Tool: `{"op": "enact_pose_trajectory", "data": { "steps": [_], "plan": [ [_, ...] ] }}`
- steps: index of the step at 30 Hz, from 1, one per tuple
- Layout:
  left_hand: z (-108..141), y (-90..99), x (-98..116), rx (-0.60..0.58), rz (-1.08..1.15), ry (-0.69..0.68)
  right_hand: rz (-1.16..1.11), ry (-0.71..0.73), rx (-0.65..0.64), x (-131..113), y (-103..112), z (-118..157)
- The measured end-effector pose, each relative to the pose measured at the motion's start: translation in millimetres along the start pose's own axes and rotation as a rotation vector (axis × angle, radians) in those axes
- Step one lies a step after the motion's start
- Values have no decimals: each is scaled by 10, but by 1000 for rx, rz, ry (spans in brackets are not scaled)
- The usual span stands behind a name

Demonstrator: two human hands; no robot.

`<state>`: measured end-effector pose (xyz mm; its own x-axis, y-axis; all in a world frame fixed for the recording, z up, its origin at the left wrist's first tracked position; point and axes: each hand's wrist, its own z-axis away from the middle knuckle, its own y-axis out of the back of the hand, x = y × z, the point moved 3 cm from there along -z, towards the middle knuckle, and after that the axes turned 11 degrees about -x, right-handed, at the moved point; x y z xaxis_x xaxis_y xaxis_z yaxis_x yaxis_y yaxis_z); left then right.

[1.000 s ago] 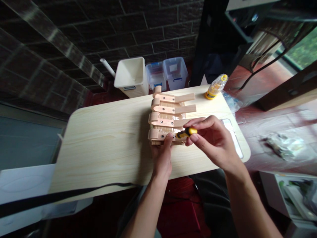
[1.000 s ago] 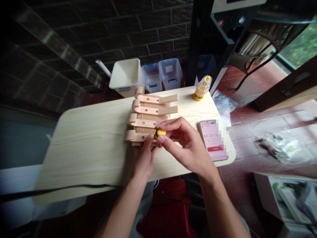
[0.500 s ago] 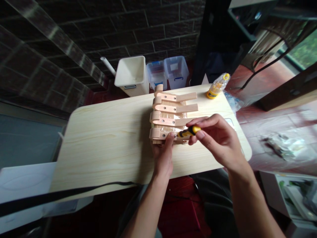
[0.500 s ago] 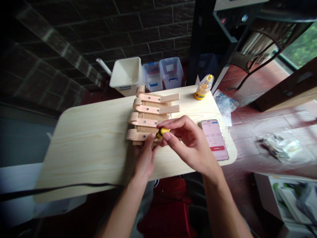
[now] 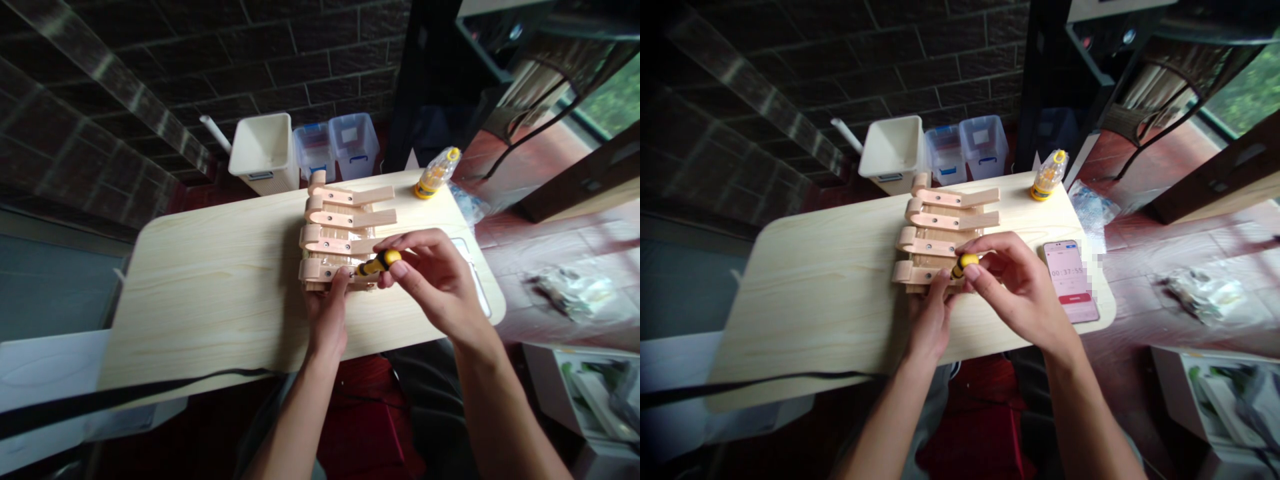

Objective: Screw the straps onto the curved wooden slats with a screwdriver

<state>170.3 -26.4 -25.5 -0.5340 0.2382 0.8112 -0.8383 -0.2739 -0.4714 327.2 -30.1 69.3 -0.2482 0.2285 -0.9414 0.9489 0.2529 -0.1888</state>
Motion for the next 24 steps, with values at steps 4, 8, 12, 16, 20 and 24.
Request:
{"op": "enact_pose_trajectory", "data": {
  "steps": [4,8,12,16,20,24],
  "plan": [
    [1,0,6,1,8,7,76,-1,-24,-44,1,8],
    [6,-12,26,-6,8,10,75,-10,-59,-40,7,17],
    [3,-18,32,-17,-9,4,34,16,-49,11,17,21],
    [3,-21,18,-23,-2,-13,-6,22,-32,63,31,11],
    [11,-23,20,1,-3,-27,-23,25,-18,77,35,9],
    [6,-23,26,-24,-17,-33,-16,19,-45,41,21,21]
  ]
}}
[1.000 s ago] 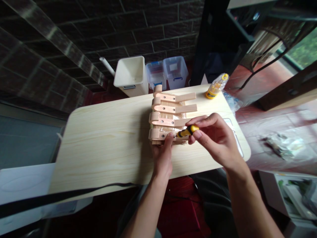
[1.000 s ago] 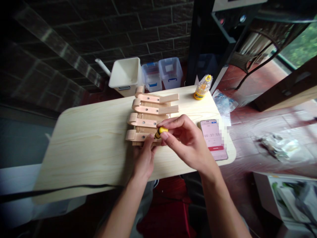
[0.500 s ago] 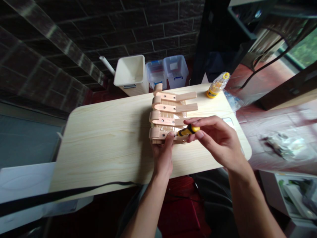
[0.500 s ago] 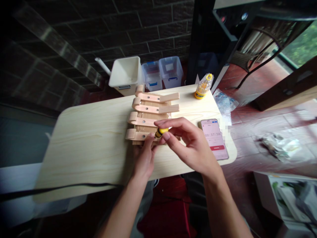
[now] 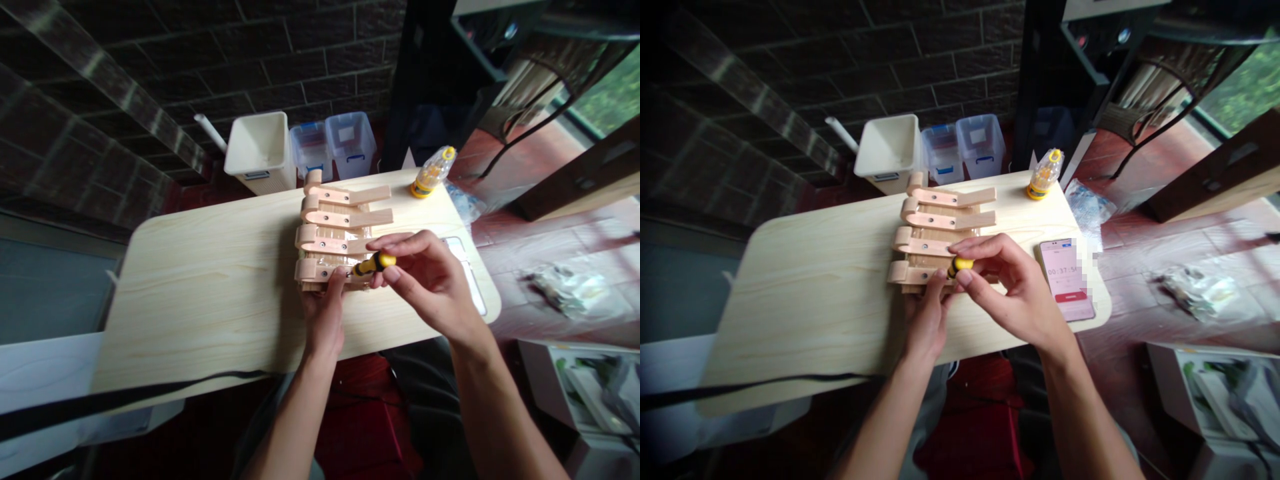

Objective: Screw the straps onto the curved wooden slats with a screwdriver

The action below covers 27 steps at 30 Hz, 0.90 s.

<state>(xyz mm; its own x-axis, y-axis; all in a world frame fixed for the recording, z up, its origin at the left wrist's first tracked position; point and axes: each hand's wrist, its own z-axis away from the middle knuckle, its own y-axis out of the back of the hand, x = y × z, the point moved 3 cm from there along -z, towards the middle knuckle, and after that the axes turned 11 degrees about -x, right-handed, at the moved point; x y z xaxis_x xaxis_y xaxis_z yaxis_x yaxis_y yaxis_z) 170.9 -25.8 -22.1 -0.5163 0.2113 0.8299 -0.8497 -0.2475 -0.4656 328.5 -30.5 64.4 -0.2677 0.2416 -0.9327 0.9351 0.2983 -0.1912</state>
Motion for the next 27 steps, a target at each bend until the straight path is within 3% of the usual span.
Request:
{"op": "enact_pose_trajectory", "data": {
  "steps": [27],
  "plan": [
    [-15,19,-14,-16,-56,-4,67,-20,-3,-106,-45,-1]
  ]
}}
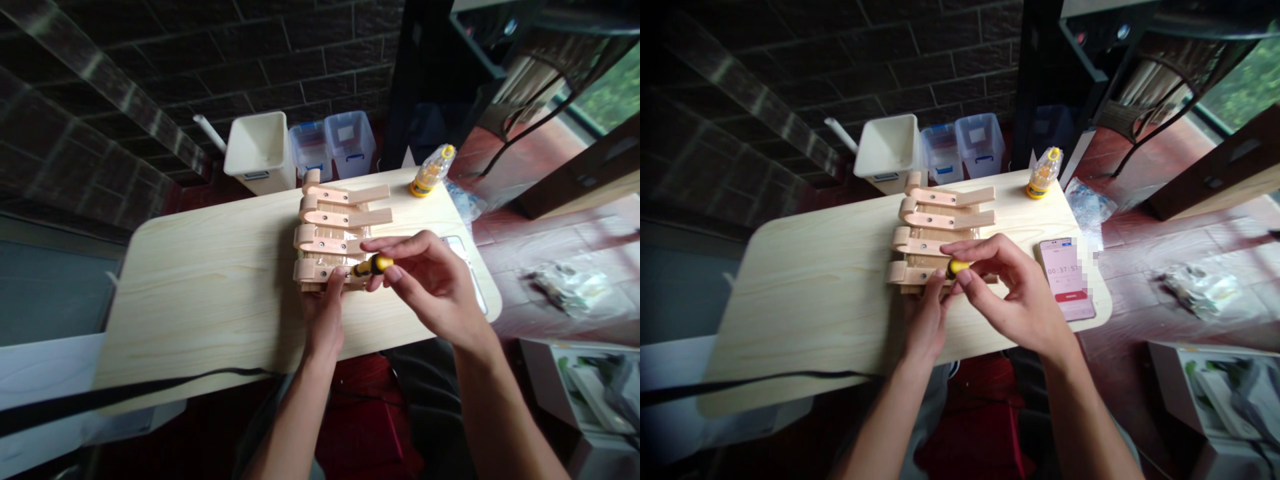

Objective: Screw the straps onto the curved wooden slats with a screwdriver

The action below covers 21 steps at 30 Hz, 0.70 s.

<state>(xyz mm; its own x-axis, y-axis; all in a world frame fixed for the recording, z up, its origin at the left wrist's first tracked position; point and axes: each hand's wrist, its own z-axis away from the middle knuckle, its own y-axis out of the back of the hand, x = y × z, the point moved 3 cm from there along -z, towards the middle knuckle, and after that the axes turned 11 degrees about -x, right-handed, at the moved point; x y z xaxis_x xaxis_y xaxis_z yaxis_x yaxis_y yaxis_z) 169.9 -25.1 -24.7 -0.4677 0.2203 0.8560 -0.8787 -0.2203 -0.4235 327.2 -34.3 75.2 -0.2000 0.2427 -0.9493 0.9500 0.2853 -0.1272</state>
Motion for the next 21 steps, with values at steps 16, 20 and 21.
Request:
{"op": "enact_pose_trajectory", "data": {
  "steps": [16,20,21],
  "plan": [
    [9,-15,19,5,23,4,-41,30,24,84,14,-15],
    [10,-8,7,23,3,18,15,37,37,21,30,-12],
    [9,-8,3,18,5,24,42,30,32,6,31,-10]
  ]
}}
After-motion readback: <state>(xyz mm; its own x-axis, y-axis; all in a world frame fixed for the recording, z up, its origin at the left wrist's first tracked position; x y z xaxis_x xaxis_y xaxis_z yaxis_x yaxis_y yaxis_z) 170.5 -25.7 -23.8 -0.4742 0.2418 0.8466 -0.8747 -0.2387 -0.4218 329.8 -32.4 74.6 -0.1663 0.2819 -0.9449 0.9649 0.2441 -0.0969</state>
